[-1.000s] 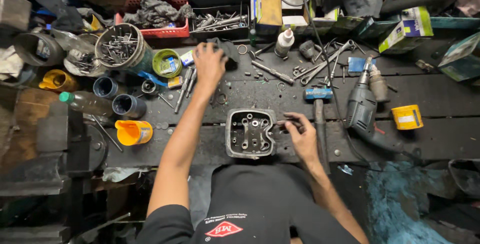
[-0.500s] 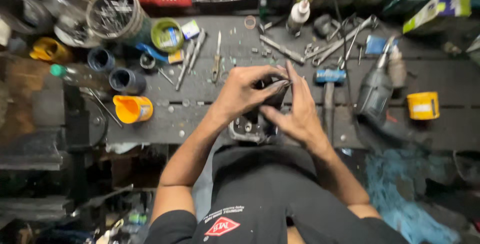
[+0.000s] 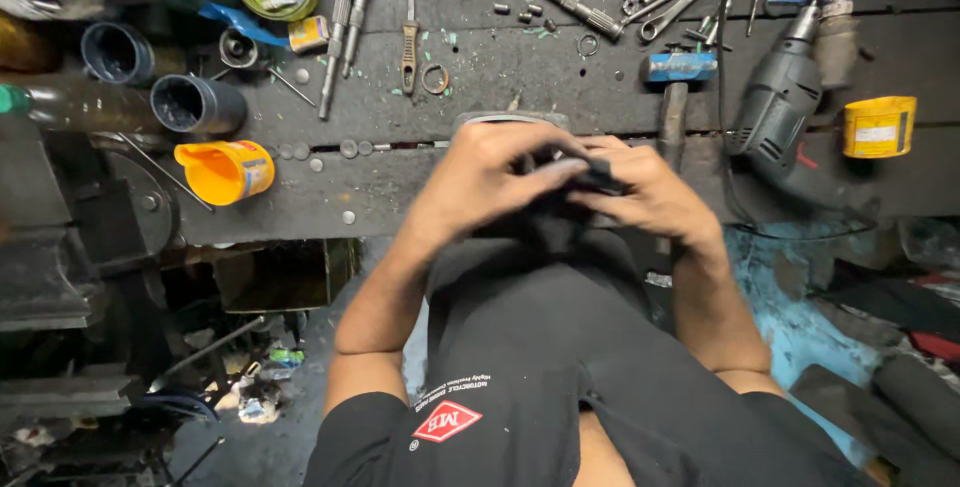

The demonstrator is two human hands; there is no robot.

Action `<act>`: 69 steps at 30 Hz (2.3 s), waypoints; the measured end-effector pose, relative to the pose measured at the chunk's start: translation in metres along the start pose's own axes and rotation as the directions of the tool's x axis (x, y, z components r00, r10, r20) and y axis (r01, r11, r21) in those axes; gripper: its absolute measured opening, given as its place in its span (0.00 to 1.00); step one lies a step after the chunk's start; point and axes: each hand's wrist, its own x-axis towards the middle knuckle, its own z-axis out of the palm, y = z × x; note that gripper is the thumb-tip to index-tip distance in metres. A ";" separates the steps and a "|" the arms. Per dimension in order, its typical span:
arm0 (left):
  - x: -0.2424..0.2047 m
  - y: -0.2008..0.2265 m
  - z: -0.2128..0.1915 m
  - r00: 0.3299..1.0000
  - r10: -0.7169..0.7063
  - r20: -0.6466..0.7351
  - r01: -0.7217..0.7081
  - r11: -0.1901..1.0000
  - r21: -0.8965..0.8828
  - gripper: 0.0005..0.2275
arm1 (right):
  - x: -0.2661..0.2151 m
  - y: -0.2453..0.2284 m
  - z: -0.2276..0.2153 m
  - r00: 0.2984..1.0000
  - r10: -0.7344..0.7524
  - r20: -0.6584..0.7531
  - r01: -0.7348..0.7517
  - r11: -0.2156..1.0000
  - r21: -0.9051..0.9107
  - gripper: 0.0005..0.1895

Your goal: The person uses a rotary tool to grind the interior surfaces of a metal engine part, then wipes the part with a cloth and uses a screwdriver to scrape residue from the holes. The person continues to wipe and scrape the part repeatedly.

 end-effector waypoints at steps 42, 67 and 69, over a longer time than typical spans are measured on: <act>-0.050 -0.158 0.035 0.836 -0.347 -0.426 0.324 0.937 -0.128 0.07 | 0.028 0.023 0.028 0.791 0.611 0.034 -0.550 0.734 -0.399 0.21; -0.051 -0.160 0.033 0.840 -0.352 -0.413 0.318 0.936 -0.150 0.06 | 0.052 0.007 0.073 0.963 0.187 -0.191 -0.268 0.654 -0.707 0.23; -0.050 -0.159 0.032 0.839 -0.350 -0.416 0.314 0.937 -0.156 0.06 | 0.049 0.009 0.079 0.976 0.154 -0.153 -0.215 0.604 -0.768 0.25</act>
